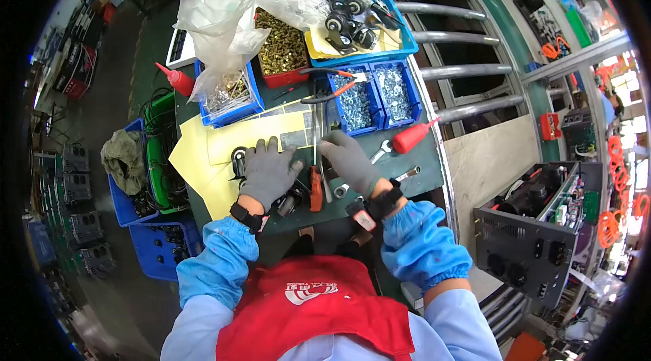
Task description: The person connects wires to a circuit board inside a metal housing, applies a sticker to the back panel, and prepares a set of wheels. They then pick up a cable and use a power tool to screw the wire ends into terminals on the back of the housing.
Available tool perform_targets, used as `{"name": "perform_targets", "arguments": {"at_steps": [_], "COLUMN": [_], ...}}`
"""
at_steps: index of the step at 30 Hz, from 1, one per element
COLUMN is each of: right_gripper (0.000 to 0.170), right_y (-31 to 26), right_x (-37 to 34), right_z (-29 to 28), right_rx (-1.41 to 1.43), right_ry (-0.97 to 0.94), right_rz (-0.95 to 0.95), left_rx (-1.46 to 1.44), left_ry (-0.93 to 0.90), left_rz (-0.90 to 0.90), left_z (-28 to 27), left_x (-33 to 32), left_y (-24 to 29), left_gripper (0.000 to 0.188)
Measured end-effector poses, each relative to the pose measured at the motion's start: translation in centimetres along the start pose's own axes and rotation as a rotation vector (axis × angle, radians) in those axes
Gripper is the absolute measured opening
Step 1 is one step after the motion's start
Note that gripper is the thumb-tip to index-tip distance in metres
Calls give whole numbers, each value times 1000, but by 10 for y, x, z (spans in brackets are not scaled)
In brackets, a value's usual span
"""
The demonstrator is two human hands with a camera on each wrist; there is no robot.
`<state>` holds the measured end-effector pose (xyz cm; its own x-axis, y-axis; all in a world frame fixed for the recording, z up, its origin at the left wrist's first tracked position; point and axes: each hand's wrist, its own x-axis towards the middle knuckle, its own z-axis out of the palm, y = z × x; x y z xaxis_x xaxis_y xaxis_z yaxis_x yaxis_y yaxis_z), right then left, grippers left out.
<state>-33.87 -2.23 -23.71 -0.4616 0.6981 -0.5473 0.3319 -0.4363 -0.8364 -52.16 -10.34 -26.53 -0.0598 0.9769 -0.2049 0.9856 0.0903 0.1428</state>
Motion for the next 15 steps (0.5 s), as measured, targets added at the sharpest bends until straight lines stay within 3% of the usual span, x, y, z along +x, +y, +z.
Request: {"name": "perform_targets", "arguments": {"at_steps": [3, 4, 7, 10, 15], "right_gripper": [28, 28, 32, 34, 31], "right_y": [7, 8, 15, 6, 8], "right_x": [21, 24, 28, 26, 36], "right_z": [1, 2, 12, 18, 10], "right_rx": [559, 634, 505, 119, -381], "right_ry": [-474, -459, -360, -169, -24], "right_rz": [189, 272, 237, 225, 110], "left_rx": [35, 51, 70, 47, -30], "left_ry": [-108, -154, -281, -235, -156], "left_rz": [-25, -32, -32, -31, -16], "left_z": [-4, -7, -9, -2, 1], "left_x": [6, 9, 19, 21, 18], "left_y": [1, 2, 4, 3, -3], "left_gripper": [42, 40, 36, 35, 39]}}
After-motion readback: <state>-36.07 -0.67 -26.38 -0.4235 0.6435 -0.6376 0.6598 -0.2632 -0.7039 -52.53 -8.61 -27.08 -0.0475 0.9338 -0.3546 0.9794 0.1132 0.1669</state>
